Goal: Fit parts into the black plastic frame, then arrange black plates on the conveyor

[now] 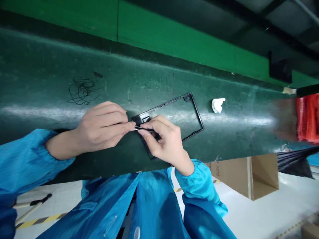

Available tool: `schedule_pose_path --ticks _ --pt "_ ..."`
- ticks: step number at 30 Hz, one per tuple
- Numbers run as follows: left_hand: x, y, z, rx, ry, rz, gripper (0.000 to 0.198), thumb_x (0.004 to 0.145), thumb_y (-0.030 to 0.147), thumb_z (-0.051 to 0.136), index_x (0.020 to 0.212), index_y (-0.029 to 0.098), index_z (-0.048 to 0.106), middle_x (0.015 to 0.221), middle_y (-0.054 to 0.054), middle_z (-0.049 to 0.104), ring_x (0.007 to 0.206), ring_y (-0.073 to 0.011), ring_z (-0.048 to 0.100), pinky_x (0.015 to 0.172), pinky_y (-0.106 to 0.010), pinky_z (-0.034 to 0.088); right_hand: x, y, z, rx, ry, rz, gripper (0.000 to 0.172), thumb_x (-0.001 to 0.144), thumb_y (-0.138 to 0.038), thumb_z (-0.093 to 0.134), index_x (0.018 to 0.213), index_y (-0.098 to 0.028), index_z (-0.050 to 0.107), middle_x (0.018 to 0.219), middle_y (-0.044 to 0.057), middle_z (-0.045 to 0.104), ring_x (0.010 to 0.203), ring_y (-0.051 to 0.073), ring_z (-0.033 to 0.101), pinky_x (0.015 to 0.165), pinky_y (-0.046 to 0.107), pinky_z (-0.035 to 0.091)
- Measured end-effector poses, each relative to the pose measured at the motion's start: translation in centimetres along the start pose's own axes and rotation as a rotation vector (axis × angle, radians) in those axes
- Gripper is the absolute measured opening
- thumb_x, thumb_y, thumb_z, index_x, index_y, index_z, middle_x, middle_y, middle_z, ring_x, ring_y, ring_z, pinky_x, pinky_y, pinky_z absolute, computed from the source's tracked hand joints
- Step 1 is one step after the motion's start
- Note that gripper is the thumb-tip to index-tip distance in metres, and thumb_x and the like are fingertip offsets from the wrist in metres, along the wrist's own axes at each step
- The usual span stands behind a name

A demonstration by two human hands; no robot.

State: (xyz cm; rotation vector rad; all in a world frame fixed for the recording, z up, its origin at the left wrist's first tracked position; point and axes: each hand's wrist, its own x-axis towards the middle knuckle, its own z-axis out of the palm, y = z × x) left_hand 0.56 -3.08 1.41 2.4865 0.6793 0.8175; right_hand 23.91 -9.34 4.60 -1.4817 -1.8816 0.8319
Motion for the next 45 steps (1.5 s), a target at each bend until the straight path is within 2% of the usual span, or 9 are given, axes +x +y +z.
schedule_pose_path --ticks 5,10,12,16,19,22,26,33,45 --pt "-0.2 -0.7 -0.2 0.017 -0.003 -0.015 0.015 0.096 0.021 0.062 0.084 0.024 0.07 0.08 -0.003 0.067 0.085 -0.0211 0.065 0.078 -0.042 0.055 -0.1 0.5 0.1 -0.045 0.023 0.016 0.014 0.1 -0.034 0.07 0.1 -0.023 0.079 0.091 0.006 0.076 0.084 0.021 0.07 0.073 0.035 0.059" --pt "0.2 -1.3 -0.9 0.132 0.065 -0.057 0.026 0.087 0.016 0.06 0.064 0.024 0.051 0.073 -0.003 0.058 0.083 -0.023 0.063 0.071 -0.043 0.053 -0.1 0.7 0.0 -0.155 0.063 0.056 0.015 0.101 -0.034 0.067 0.099 -0.024 0.078 0.092 0.007 0.076 0.085 0.023 0.07 0.072 0.036 0.058" --pt "0.4 -1.4 -1.2 0.181 0.079 -0.091 0.025 0.082 0.011 0.058 0.065 0.025 0.048 0.082 -0.006 0.062 0.091 -0.0255 0.064 0.073 -0.046 0.054 0.0 0.8 -0.1 -0.193 0.074 0.058 0.016 0.101 -0.035 0.067 0.1 -0.024 0.078 0.092 0.007 0.076 0.084 0.023 0.07 0.071 0.035 0.057" --pt "0.6 -1.4 -1.3 0.214 0.045 -0.138 0.018 0.076 0.007 0.057 0.077 0.025 0.058 0.111 -0.01 0.069 0.111 -0.0311 0.063 0.082 -0.053 0.055 0.2 0.7 0.0 -0.336 0.085 0.086 0.017 0.102 -0.035 0.065 0.1 -0.023 0.077 0.094 0.006 0.076 0.083 0.022 0.07 0.067 0.032 0.053" --pt "0.4 -1.3 -1.0 0.176 0.041 -0.074 0.013 0.082 0.012 0.06 0.08 0.024 0.065 0.103 -0.008 0.071 0.108 -0.0312 0.066 0.084 -0.053 0.054 0.5 0.1 0.4 -0.417 0.094 0.09 0.017 0.102 -0.034 0.064 0.1 -0.023 0.076 0.095 0.006 0.075 0.083 0.022 0.069 0.066 0.031 0.05" --pt "0.2 -1.4 -0.6 0.133 -0.037 -0.046 0.006 0.091 0.026 0.067 0.089 0.023 0.072 0.102 -0.008 0.073 0.106 -0.0317 0.067 0.086 -0.052 0.054 0.8 -0.6 0.9 -0.462 0.084 0.093 0.017 0.103 -0.031 0.061 0.101 -0.023 0.076 0.096 0.006 0.074 0.08 0.021 0.068 0.064 0.031 0.047" --pt "0.2 -1.3 -0.1 0.115 -0.158 0.019 0.025 0.099 0.043 0.068 0.098 0.02 0.075 0.112 -0.011 0.074 0.112 -0.0314 0.064 0.088 -0.048 0.052 1.0 -1.1 1.6 -0.511 0.03 0.104 0.019 0.104 -0.03 0.058 0.103 -0.023 0.076 0.094 0.006 0.071 0.074 0.019 0.064 0.059 0.03 0.042" --pt "0.4 0.7 1.1 0.126 -0.116 -0.011 0.027 0.104 0.026 0.059 0.083 0.02 0.075 0.087 -0.006 0.071 0.091 -0.022 0.06 0.077 -0.039 0.045 0.8 -1.2 1.6 -0.573 -0.023 0.044 0.02 0.103 -0.028 0.057 0.098 -0.024 0.077 0.09 0.005 0.069 0.07 0.018 0.06 0.058 0.031 0.039" --pt "0.4 1.5 1.4 0.157 -0.091 -0.031 0.03 0.104 0.022 0.06 0.075 0.02 0.07 0.082 -0.005 0.07 0.086 -0.0217 0.059 0.075 -0.04 0.044 -0.4 -0.6 1.0 -0.505 -0.002 0.02 0.02 0.103 -0.028 0.06 0.101 -0.026 0.08 0.09 0.004 0.072 0.075 0.018 0.065 0.062 0.03 0.046"
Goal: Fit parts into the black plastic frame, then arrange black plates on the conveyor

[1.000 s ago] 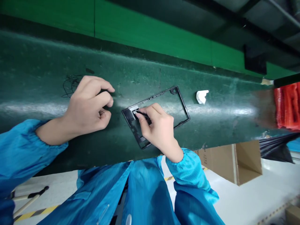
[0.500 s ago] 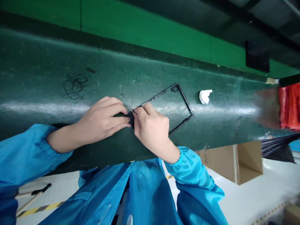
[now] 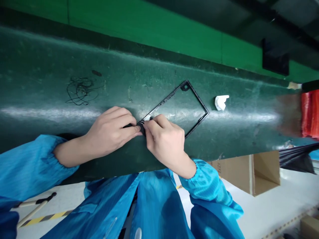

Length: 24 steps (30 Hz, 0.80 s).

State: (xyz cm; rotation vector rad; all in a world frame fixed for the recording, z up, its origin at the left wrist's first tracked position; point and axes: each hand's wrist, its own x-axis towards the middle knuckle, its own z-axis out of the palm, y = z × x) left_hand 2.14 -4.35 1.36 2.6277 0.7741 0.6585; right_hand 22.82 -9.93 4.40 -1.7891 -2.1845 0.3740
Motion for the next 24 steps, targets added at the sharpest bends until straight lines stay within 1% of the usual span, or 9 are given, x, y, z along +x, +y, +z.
schedule_pose_path --ticks 5,10,13,17,24 --pt "-0.1 0.0 -0.2 -0.012 0.004 -0.008 0.023 0.103 0.021 0.062 0.082 0.021 0.073 0.084 -0.005 0.071 0.09 -0.0222 0.061 0.077 -0.04 0.047 0.1 -0.3 -0.2 -0.042 0.001 -0.02 0.021 0.102 -0.024 0.06 0.096 -0.026 0.08 0.089 0.004 0.071 0.071 0.017 0.062 0.06 0.03 0.043" --pt "-0.1 0.1 -0.3 -0.017 0.012 -0.005 0.022 0.103 0.02 0.061 0.085 0.02 0.074 0.088 -0.005 0.073 0.092 -0.0219 0.063 0.079 -0.039 0.05 0.3 -0.6 -0.5 -0.072 -0.016 -0.025 0.025 0.102 -0.021 0.057 0.09 -0.024 0.079 0.086 0.004 0.07 0.067 0.016 0.057 0.058 0.031 0.037" --pt "-0.2 0.1 -0.3 -0.035 0.001 -0.01 0.024 0.104 0.02 0.059 0.084 0.019 0.073 0.091 -0.005 0.073 0.094 -0.0217 0.063 0.08 -0.039 0.051 0.5 -1.1 -0.6 -0.116 -0.035 -0.038 0.026 0.102 -0.021 0.055 0.091 -0.023 0.079 0.084 0.004 0.068 0.067 0.015 0.054 0.058 0.03 0.036" --pt "-0.2 0.2 -0.1 -0.053 -0.008 -0.016 0.028 0.104 0.018 0.057 0.081 0.018 0.072 0.094 -0.006 0.073 0.095 -0.0215 0.063 0.081 -0.039 0.05 0.4 -1.4 -0.5 -0.151 -0.024 -0.047 0.026 0.102 -0.019 0.055 0.094 -0.021 0.081 0.084 0.004 0.067 0.069 0.015 0.055 0.06 0.029 0.037" --pt "-0.1 0.5 -0.2 -0.056 -0.003 -0.024 0.027 0.103 0.014 0.057 0.08 0.018 0.071 0.091 -0.006 0.073 0.092 -0.0212 0.062 0.078 -0.039 0.049 -0.3 -0.6 0.5 -0.083 0.044 -0.048 0.022 0.101 -0.019 0.058 0.102 -0.023 0.08 0.088 0.004 0.07 0.071 0.015 0.06 0.063 0.028 0.043"
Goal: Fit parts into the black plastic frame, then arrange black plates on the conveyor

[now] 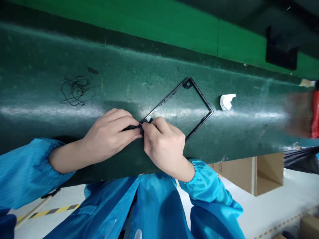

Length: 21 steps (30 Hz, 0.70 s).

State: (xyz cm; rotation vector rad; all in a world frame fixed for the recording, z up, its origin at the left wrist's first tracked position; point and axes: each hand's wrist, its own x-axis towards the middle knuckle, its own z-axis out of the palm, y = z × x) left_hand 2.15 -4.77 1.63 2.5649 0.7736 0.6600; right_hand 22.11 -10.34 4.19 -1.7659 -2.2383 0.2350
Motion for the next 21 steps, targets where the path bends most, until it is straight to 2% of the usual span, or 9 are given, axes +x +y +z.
schedule_pose_path --ticks 13,21 --pt "0.0 0.0 -0.2 -0.018 -0.021 -0.009 0.029 0.104 0.016 0.056 0.078 0.019 0.069 0.093 -0.006 0.072 0.092 -0.0212 0.061 0.079 -0.04 0.049 0.3 -0.4 -0.6 -0.058 -0.003 -0.026 0.022 0.103 -0.02 0.057 0.099 -0.021 0.079 0.083 0.003 0.067 0.068 0.014 0.056 0.061 0.029 0.039" --pt "-0.1 -0.1 0.1 -0.057 -0.045 0.006 0.027 0.104 0.016 0.055 0.082 0.019 0.069 0.092 -0.006 0.069 0.093 -0.0213 0.059 0.082 -0.04 0.049 0.1 -0.3 0.8 -0.028 0.04 -0.013 0.025 0.103 -0.019 0.055 0.096 -0.02 0.079 0.078 0.003 0.061 0.064 0.014 0.052 0.059 0.029 0.037"
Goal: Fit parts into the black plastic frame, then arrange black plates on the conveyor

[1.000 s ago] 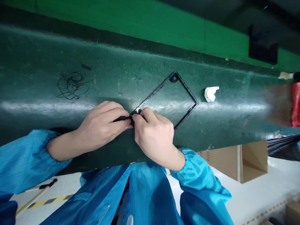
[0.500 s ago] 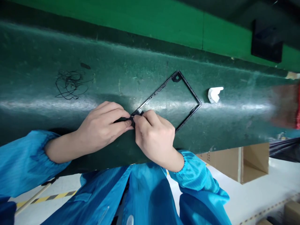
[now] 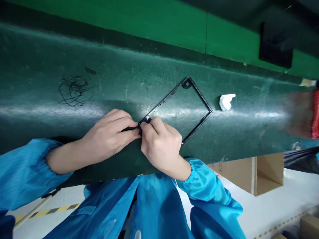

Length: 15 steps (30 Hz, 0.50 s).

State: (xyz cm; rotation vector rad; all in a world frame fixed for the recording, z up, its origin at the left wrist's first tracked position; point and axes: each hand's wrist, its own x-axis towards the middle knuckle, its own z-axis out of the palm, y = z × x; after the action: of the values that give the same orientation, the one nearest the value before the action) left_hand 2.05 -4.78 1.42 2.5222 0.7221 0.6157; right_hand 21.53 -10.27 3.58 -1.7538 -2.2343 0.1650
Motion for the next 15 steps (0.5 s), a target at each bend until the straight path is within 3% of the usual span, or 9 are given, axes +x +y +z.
schedule_pose_path --ticks 7,15 --pt "0.01 -0.34 -0.23 -0.003 0.015 -0.008 0.025 0.105 0.019 0.057 0.085 0.02 0.072 0.091 -0.005 0.07 0.091 -0.0204 0.06 0.08 -0.039 0.048 -0.58 0.3 0.78 0.048 0.002 0.049 0.021 0.103 -0.023 0.057 0.098 -0.02 0.078 0.081 0.002 0.061 0.066 0.014 0.055 0.06 0.028 0.041" --pt "-0.02 -0.46 -0.36 0.003 0.011 -0.003 0.023 0.105 0.021 0.058 0.088 0.02 0.073 0.091 -0.005 0.071 0.093 -0.0208 0.061 0.08 -0.039 0.048 0.08 0.36 -0.13 0.017 -0.041 0.01 0.023 0.104 -0.024 0.057 0.099 -0.02 0.079 0.083 0.003 0.063 0.069 0.015 0.055 0.062 0.029 0.039"
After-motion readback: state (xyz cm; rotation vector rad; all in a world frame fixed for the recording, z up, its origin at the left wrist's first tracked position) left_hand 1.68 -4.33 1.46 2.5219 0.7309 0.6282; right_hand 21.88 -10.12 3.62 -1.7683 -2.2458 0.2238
